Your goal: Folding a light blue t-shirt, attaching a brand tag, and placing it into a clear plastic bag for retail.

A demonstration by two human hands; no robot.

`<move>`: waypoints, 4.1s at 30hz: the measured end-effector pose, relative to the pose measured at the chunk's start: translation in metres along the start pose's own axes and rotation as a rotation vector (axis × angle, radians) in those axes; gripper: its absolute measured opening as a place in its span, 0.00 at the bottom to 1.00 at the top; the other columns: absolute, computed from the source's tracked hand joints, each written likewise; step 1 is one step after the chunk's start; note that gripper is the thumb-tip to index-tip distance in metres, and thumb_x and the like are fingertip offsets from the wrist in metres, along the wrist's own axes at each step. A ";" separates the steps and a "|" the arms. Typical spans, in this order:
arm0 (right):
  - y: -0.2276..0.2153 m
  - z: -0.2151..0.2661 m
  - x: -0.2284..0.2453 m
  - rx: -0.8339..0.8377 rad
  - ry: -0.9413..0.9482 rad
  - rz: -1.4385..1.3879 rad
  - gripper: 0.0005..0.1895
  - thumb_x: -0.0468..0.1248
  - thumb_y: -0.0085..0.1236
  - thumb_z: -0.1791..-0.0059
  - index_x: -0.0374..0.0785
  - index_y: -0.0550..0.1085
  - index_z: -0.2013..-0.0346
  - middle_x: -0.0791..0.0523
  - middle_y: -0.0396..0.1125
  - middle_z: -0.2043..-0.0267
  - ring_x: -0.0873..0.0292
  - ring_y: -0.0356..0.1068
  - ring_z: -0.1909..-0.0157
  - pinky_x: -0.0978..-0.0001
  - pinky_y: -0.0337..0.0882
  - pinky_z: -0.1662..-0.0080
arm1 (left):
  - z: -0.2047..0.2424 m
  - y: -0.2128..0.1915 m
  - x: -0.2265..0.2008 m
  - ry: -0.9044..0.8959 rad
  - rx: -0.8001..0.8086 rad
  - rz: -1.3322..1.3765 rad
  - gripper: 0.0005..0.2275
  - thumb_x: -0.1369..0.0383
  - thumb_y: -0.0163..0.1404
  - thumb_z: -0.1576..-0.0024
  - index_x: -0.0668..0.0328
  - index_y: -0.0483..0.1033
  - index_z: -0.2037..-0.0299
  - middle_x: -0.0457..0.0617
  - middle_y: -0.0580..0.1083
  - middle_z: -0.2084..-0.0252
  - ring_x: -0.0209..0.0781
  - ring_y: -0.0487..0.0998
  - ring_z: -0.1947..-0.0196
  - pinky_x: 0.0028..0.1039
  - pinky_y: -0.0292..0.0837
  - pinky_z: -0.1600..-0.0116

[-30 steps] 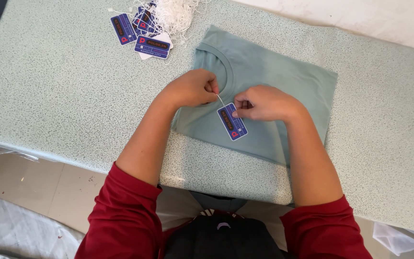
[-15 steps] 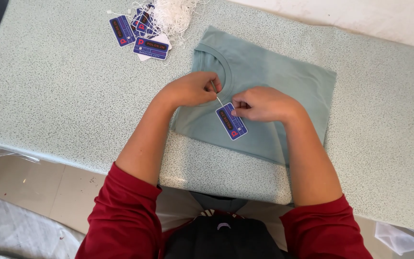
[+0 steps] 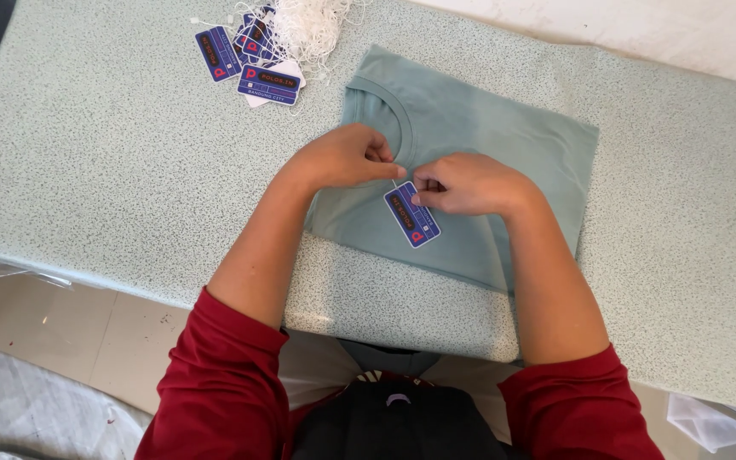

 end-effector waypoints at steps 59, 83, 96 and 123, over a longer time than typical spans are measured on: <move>0.175 0.189 -0.022 -0.880 0.230 -0.014 0.32 0.58 0.37 0.42 0.51 0.58 0.26 0.48 0.48 0.23 0.43 0.41 0.21 0.41 0.44 0.28 | 0.104 0.077 0.040 0.185 -0.738 -0.494 0.27 0.45 0.43 0.36 0.47 0.66 0.31 0.59 0.61 0.30 0.60 0.58 0.28 0.56 0.42 0.25; 0.174 0.192 -0.019 -0.893 0.236 -0.120 0.33 0.59 0.42 0.44 0.50 0.60 0.27 0.49 0.48 0.23 0.49 0.41 0.20 0.51 0.44 0.26 | 0.107 0.072 0.039 0.109 -0.690 -0.436 0.25 0.45 0.45 0.37 0.43 0.69 0.33 0.54 0.64 0.31 0.53 0.60 0.28 0.50 0.43 0.24; 0.171 0.194 -0.016 -0.873 0.241 -0.157 0.32 0.58 0.42 0.43 0.51 0.59 0.27 0.49 0.48 0.23 0.49 0.41 0.20 0.50 0.44 0.26 | 0.106 0.071 0.041 0.123 -0.692 -0.426 0.24 0.46 0.46 0.37 0.43 0.70 0.33 0.55 0.65 0.32 0.54 0.61 0.28 0.50 0.44 0.24; 0.187 0.188 0.099 -0.987 -0.130 0.026 0.24 0.46 0.61 0.49 0.42 0.74 0.41 0.49 0.70 0.40 0.46 0.67 0.36 0.53 0.69 0.42 | -0.001 -0.004 0.122 0.047 -0.968 -0.609 0.22 0.48 0.58 0.44 0.58 0.75 0.53 0.55 0.73 0.55 0.55 0.73 0.54 0.47 0.65 0.50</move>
Point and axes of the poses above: each hand's wrist, its own z-axis away from the middle knuckle, its own y-axis out of the palm, x = y × z, the point moved 4 cm from there along -z, towards the middle knuckle
